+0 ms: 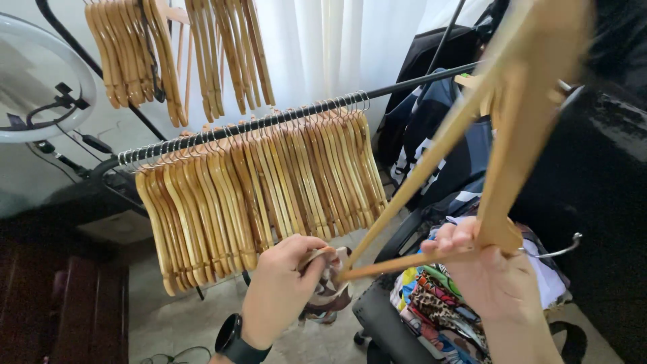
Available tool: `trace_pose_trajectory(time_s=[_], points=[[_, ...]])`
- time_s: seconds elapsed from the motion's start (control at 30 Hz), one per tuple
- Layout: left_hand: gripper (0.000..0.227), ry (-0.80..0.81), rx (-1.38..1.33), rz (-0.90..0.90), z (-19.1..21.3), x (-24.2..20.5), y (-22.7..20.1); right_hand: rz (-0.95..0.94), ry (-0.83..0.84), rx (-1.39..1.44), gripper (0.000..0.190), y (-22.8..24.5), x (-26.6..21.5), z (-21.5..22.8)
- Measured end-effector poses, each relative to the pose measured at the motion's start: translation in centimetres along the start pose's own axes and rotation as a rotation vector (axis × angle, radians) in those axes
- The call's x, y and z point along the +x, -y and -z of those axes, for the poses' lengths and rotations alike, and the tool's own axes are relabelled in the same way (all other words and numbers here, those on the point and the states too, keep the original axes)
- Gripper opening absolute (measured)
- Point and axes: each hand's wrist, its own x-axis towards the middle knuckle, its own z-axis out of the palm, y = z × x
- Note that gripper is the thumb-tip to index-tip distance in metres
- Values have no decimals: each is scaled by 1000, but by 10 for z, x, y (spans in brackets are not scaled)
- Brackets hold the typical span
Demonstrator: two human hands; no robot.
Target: Hanging t-shirts onto wooden hangers and placing them on a clothing rack.
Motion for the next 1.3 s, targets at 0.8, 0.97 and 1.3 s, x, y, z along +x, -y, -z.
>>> trace_pose_trajectory(time_s=[0.8,0.97,1.3], points=[[14,-156,335,9,73,15,26,-744,-90,-1178,21,-36,9,45],[15,-119,340,26,52,12,27,-813,89,-1399,33,-18,32,-7],[18,139,187,21,17,16,16,-658,464,-1397,19,-15,61,-70]])
